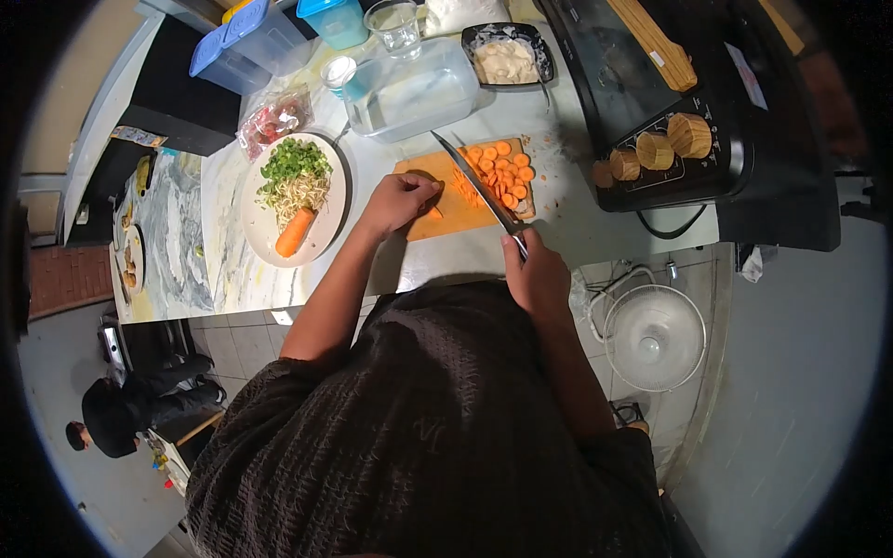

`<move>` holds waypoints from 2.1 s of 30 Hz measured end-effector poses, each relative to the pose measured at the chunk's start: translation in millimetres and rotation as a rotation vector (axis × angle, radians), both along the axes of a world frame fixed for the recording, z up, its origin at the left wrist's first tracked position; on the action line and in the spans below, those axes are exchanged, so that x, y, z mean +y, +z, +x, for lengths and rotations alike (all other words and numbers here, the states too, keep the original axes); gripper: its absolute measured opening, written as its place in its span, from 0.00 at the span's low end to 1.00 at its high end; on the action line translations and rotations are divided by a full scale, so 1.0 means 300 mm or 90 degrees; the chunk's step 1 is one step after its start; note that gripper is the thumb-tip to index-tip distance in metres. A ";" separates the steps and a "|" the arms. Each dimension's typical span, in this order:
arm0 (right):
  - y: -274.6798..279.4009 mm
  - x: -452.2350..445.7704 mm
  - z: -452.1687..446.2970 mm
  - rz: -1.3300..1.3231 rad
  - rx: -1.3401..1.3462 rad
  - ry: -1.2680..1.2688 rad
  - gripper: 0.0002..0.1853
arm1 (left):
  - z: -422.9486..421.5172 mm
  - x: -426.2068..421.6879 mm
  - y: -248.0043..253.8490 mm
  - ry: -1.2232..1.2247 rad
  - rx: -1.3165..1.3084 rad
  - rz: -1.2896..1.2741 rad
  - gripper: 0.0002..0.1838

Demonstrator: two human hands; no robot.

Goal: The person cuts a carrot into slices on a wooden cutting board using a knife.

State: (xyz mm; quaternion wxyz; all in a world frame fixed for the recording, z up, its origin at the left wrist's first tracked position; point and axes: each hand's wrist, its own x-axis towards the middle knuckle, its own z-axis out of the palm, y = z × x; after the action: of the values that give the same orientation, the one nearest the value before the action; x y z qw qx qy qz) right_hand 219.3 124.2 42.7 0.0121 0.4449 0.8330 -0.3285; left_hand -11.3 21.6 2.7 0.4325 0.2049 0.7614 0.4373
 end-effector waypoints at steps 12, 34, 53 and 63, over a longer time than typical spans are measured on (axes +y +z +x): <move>0.011 0.033 0.026 0.030 0.096 0.024 0.17 | 0.052 0.005 0.031 0.082 -0.089 0.082 0.11; -0.001 0.045 0.049 0.173 0.096 0.150 0.17 | 0.069 0.081 0.156 -0.040 0.514 -0.022 0.24; -0.001 0.022 0.009 -0.035 0.116 0.094 0.23 | 0.010 -0.025 0.087 0.055 0.488 0.106 0.16; -0.047 0.017 0.004 -0.109 0.065 0.104 0.25 | 0.079 -0.111 0.068 -0.100 0.406 0.041 0.17</move>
State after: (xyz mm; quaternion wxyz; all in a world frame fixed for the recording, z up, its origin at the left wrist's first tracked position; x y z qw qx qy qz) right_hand 220.4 129.2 28.6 0.0342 0.3552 0.8351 -0.4187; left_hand 12.3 -11.7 23.2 0.1980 0.4030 0.8260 0.3409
